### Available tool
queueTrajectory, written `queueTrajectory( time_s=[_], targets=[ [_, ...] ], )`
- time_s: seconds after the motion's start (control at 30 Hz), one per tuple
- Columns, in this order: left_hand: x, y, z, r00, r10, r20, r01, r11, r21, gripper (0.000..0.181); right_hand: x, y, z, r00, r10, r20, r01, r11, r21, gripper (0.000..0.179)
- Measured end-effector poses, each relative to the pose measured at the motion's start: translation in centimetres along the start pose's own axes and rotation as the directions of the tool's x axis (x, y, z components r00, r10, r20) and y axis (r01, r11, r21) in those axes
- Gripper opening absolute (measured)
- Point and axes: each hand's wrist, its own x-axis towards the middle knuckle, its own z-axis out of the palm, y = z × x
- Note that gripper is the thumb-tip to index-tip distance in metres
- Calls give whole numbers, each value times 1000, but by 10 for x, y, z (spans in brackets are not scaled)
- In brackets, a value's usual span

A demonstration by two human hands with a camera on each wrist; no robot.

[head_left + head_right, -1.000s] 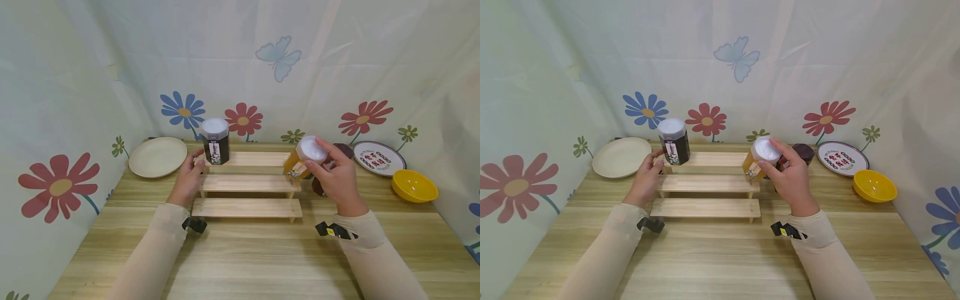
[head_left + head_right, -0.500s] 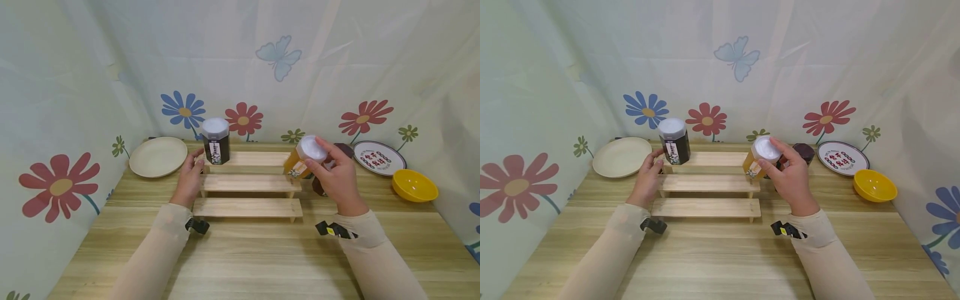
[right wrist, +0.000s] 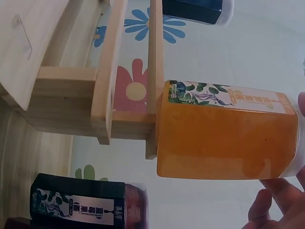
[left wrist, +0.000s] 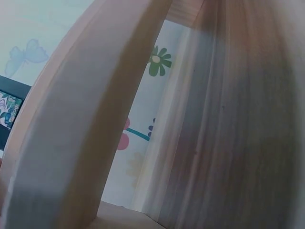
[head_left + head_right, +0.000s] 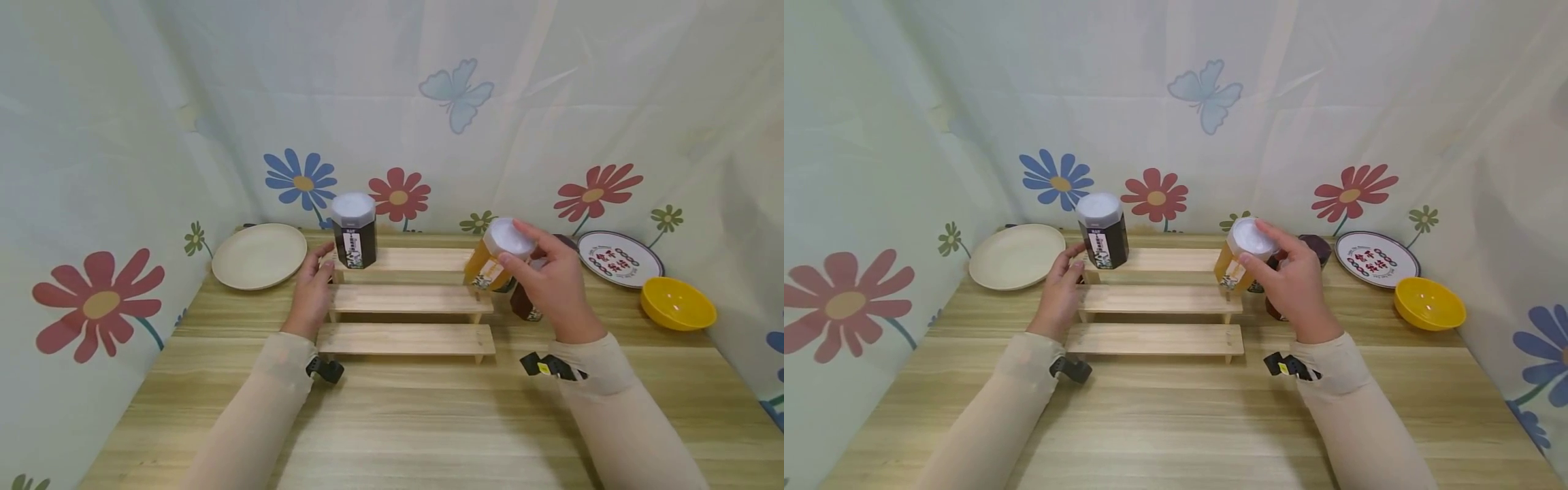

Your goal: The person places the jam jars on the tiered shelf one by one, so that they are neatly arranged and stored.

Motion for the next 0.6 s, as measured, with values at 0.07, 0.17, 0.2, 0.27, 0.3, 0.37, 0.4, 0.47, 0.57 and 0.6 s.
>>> queueTrajectory(
  time_s=[0.07, 0.17, 0.2, 0.27, 0.3, 0.37, 0.4, 0.47, 0.57, 0.6],
  targets=[
    [0, 0, 0, 1000, 8, 2, -8, 1000, 4, 45, 3, 0, -1, 1000, -2, 18, 2, 1000, 1, 55],
    [-1, 1, 0, 1000, 13, 3, -13, 1000, 17, 45, 8, -1, -3, 999, 2, 44, -2, 1000, 3, 54],
    [-1, 0, 0, 1000, 14, 4, -14, 1000, 21, 45, 10, -1, -3, 999, 4, 50, -5, 1000, 1, 54],
    [-1, -1, 0, 1000, 15, 2, -15, 999, 29, 45, 14, -1, -3, 998, 8, 59, -8, 1000, -6, 53],
    [-1, -1, -1, 1000, 14, -1, -14, 999, 34, 45, 16, -1, -2, 998, 8, 63, -8, 1000, -6, 53],
    [0, -1, -1, 1000, 13, -5, -12, 999, 40, 46, 20, 0, -2, 997, 9, 70, -8, 1000, -15, 53],
    [0, -2, -1, 1000, 12, -8, -11, 999, 42, 46, 22, 0, -1, 997, 12, 76, -10, 1000, -21, 54],
    [0, -2, 0, 1000, 9, -12, -8, 999, 45, 46, 26, 0, -1, 996, 19, 90, -17, 999, -28, 55],
    [0, -1, 0, 1000, 5, -12, -5, 999, 48, 46, 32, 1, -1, 992, 37, 123, -33, 999, -31, 56],
    [0, -1, 0, 1000, 6, -10, -5, 999, 47, 46, 34, 2, -1, 990, 42, 135, -39, 999, -24, 56]
  ],
)
